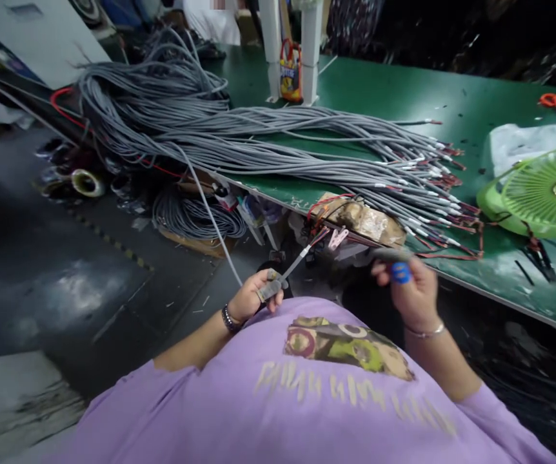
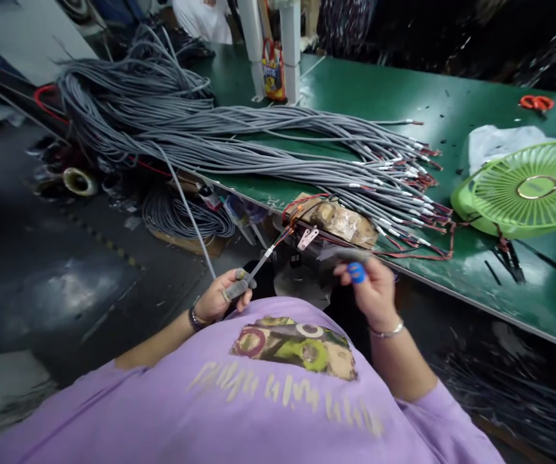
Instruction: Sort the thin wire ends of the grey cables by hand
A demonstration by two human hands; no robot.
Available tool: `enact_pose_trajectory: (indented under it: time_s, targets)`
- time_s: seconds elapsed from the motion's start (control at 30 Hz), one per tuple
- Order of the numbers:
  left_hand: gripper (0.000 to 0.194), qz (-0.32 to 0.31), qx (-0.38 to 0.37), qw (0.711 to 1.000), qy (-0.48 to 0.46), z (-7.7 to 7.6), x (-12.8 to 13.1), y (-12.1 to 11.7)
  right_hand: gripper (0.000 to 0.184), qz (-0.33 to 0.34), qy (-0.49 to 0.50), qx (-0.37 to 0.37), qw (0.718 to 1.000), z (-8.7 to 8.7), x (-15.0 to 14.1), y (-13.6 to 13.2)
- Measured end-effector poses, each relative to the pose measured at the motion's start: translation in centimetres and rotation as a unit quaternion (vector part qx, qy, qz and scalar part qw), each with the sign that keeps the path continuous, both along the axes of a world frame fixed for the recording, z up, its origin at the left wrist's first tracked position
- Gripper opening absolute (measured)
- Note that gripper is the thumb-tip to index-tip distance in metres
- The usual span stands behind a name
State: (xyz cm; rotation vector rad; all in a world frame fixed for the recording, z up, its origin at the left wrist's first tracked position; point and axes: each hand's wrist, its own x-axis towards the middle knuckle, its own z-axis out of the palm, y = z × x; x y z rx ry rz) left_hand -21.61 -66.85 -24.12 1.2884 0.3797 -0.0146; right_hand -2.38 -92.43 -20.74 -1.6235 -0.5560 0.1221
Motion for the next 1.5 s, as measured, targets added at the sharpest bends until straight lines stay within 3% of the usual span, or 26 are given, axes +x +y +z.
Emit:
enact_pose_trajectory:
  time_s: [0.03, 0.07, 0.2, 0.47, 0.67, 0.77, 0.9, 1.1, 1.2, 1.4, 1.5]
  targets:
    - [0.047, -0.005, 0.002, 1.0, 0.002, 0.0, 0.1, 0.0, 0.038, 0.085, 0.047, 0.001, 0.995, -0.5, -1.5, 0.4]
    - [0.048, -0.012, 0.003, 1.0, 0.003, -0.1, 0.2, -0.1, 0.035, 0.123, 0.088, 0.005, 0.988, -0.9, -2.7, 0.9]
    - [0.049, -0.039, 0.01, 0.999, 0.003, -0.6, 0.7, -0.3, 0.026, 0.178, 0.185, 0.028, 0.966, -1.9, -4.2, 2.7]
    - [0.05, -0.053, 0.012, 0.998, 0.028, -2.1, 0.8, -1.0, 0.035, 0.13, 0.255, 0.068, 0.956, -3.7, -4.2, 4.1]
    - [0.049, -0.079, 0.032, 0.995, 0.049, -3.1, 0.8, -0.4, 0.046, 0.194, 0.31, 0.07, 0.928, -4.1, -4.5, 5.6]
    - [0.048, -0.113, 0.048, 0.99, 0.065, -3.4, 1.0, 0.3, 0.036, 0.14, 0.311, 0.086, 0.936, -4.3, -4.3, 6.4]
    - [0.046, -0.099, 0.057, 0.992, 0.054, -2.6, 3.1, -0.1, 0.032, 0.117, 0.318, 0.07, 0.938, -4.6, -3.7, 7.4]
    - [0.042, -0.072, 0.112, 0.991, 0.027, -0.7, 7.5, -2.9, 0.039, 0.081, 0.288, 0.015, 0.954, -4.3, -2.7, 8.2]
    - [0.039, -0.079, 0.107, 0.991, 0.032, -0.9, 7.9, -3.8, 0.038, 0.075, 0.289, 0.017, 0.954, -4.5, -2.7, 7.6]
    - [0.044, -0.043, 0.023, 0.999, -0.007, -2.0, 8.1, -4.6, 0.037, 0.123, 0.34, 0.069, 0.93, -5.2, -3.0, 6.0]
    - [0.041, -0.043, 0.029, 0.999, -0.001, -2.0, 8.3, -4.9, 0.035, 0.122, 0.37, 0.074, 0.918, -5.0, -2.5, 6.2]
